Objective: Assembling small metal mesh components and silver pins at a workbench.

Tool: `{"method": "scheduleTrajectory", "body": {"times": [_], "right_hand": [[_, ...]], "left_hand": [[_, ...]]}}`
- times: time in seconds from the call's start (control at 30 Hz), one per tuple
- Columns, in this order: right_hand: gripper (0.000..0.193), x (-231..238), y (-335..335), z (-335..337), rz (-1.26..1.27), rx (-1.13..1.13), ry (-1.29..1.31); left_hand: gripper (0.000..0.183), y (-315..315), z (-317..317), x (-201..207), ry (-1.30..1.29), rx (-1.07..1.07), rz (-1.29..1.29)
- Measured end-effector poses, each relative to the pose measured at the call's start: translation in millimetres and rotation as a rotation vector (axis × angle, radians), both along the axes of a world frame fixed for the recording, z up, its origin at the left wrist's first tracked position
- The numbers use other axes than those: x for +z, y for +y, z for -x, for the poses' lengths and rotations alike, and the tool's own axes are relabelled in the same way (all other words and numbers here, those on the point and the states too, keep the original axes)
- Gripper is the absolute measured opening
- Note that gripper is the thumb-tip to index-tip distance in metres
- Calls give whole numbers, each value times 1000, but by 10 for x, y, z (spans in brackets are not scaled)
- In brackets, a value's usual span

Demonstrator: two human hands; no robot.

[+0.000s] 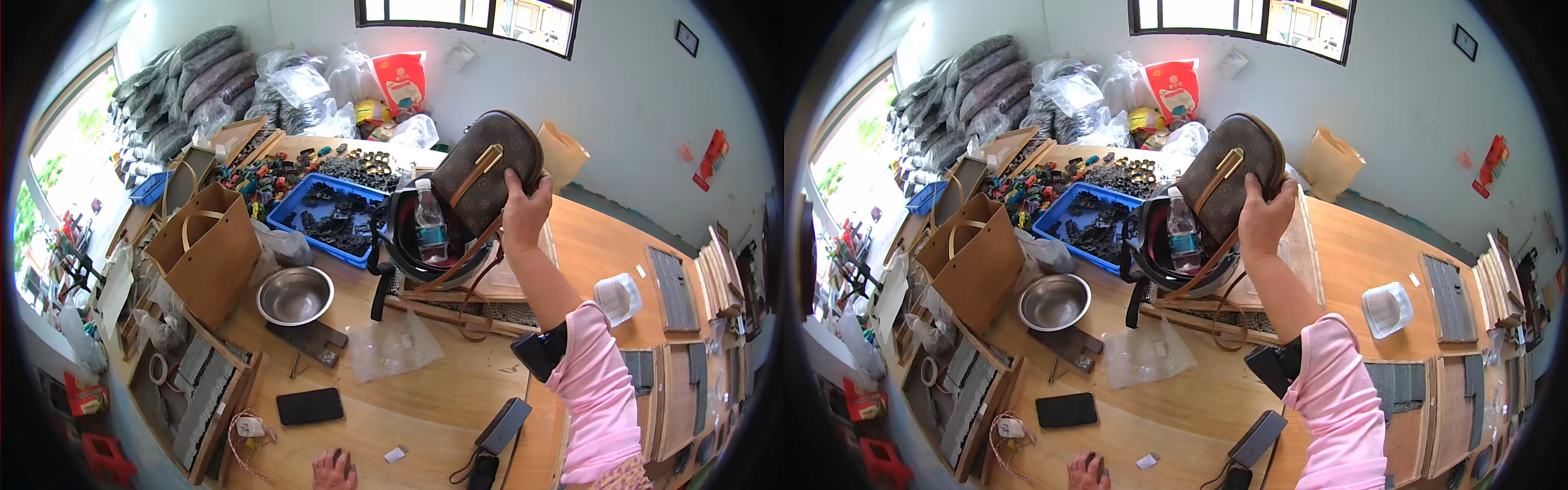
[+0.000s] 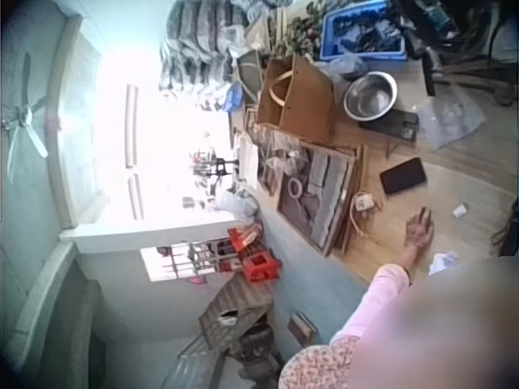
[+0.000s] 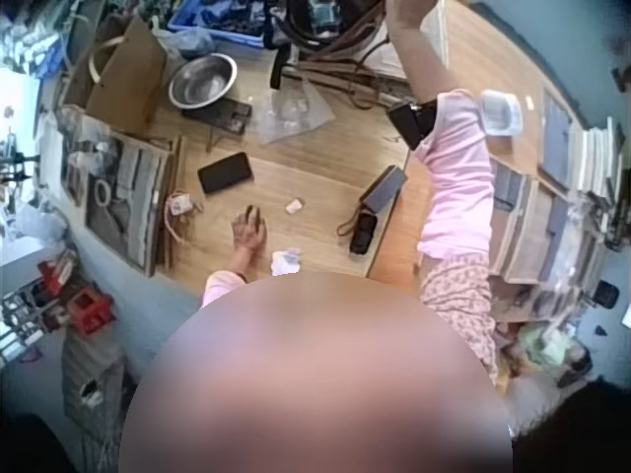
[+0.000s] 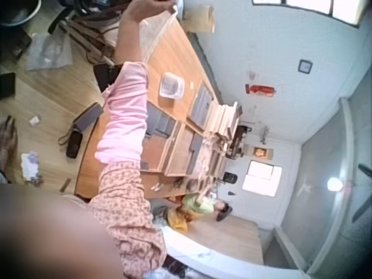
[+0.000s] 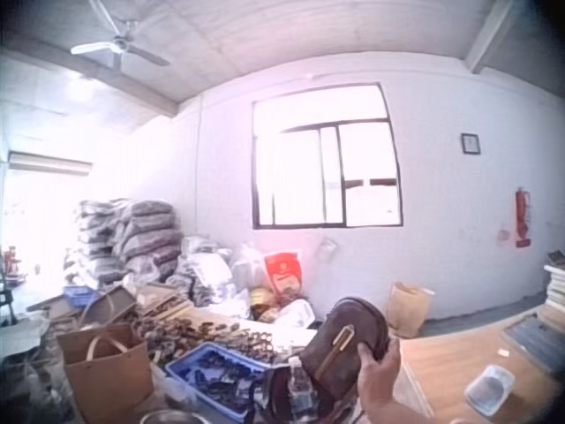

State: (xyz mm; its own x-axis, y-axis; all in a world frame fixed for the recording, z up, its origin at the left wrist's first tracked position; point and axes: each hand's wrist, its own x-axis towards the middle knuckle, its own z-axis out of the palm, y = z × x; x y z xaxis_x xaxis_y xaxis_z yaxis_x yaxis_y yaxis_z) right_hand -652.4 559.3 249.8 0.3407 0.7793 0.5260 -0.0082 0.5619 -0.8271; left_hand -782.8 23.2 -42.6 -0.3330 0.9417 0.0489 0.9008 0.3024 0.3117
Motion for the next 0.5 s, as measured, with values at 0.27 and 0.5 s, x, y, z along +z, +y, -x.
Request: {"method": "scheduleTrajectory", "body": {"times": [0.27, 0.5], "right_hand": [[51, -480, -209, 338, 384, -274, 27], [84, -527, -113, 35, 111, -415, -488]], "left_hand": [[42, 27, -21, -6, -41, 7, -8], [41, 23, -18, 71, -62, 22, -6]]}}
